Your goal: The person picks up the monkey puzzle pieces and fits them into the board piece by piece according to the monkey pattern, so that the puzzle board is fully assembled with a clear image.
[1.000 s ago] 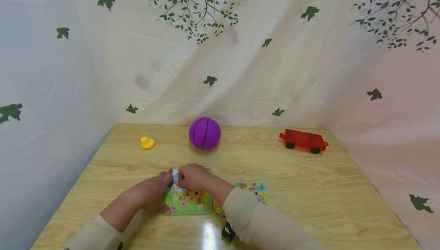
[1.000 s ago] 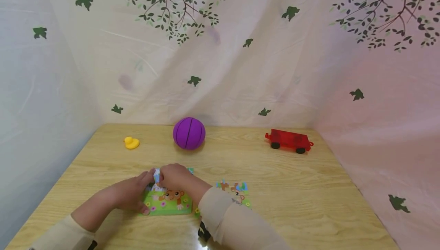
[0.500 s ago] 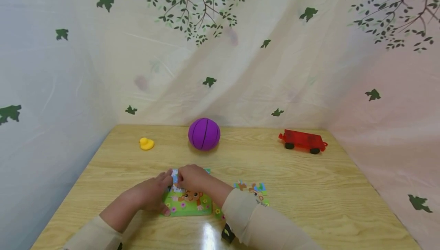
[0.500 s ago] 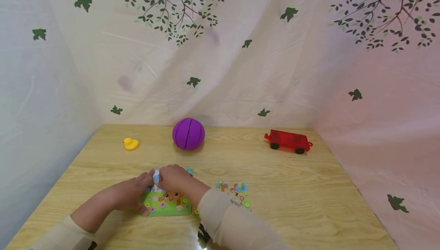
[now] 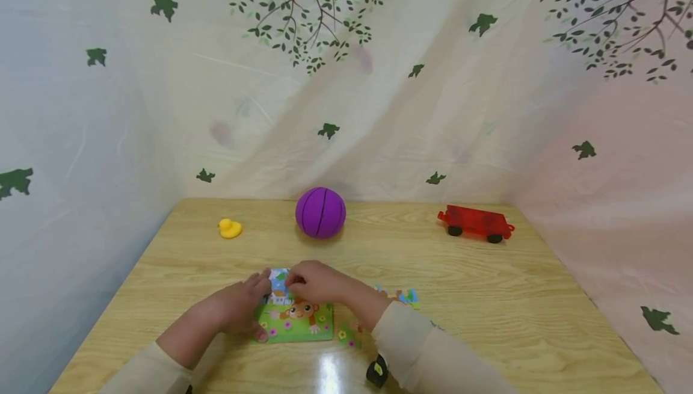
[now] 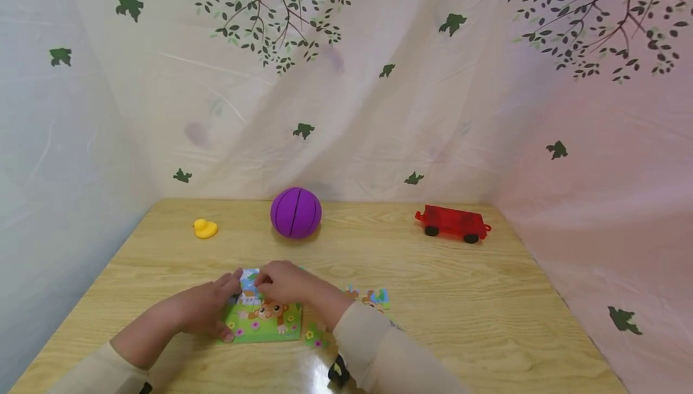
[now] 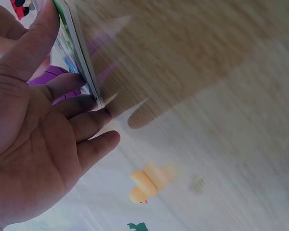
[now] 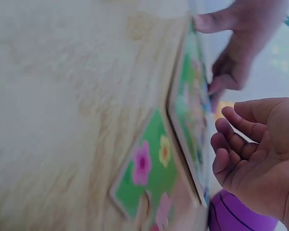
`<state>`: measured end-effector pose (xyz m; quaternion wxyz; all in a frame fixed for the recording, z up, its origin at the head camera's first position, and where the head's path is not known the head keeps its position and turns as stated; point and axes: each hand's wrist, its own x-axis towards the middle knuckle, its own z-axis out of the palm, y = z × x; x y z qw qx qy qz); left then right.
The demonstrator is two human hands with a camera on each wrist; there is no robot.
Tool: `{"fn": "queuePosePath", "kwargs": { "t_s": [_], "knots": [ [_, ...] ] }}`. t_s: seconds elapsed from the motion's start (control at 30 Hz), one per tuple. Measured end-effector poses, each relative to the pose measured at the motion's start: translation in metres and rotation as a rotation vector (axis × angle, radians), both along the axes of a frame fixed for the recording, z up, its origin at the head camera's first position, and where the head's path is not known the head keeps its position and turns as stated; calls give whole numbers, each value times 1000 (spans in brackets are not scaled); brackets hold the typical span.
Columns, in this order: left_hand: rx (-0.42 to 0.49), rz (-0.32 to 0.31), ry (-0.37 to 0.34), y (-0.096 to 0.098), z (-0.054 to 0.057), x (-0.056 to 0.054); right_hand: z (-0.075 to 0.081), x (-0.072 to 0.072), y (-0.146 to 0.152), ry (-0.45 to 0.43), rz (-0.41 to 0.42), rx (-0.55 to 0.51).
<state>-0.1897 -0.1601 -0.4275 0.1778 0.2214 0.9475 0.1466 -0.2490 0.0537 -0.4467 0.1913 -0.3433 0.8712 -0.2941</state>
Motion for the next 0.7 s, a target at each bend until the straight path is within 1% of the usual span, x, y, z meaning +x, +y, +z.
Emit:
{"fn": "queuePosePath", "kwargs": {
  "t_s": [0.13, 0.3, 0.43, 0.47, 0.53, 0.6, 0.7],
  "knots": [
    [0, 0, 2, 0, 0, 0, 8, 4, 20, -13, -8, -42],
    [-11, -2, 7, 1, 0, -1, 18, 8, 46, 0, -13, -45],
    [-29, 13, -15, 2, 0, -2, 24, 15, 69, -31, -58, -56],
    [-34, 13, -19, 2, 1, -2, 26, 16, 74, -27, -72, -56],
    [-40, 17, -27, 3, 2, -2, 30, 18, 84, -5, -90, -58],
    [-36, 11, -22, 3, 3, -2, 32, 20, 94, 32, -111, -36],
    [-34, 9, -20, 3, 3, -1, 34, 24, 107, 117, -152, 35]
  ]
}}
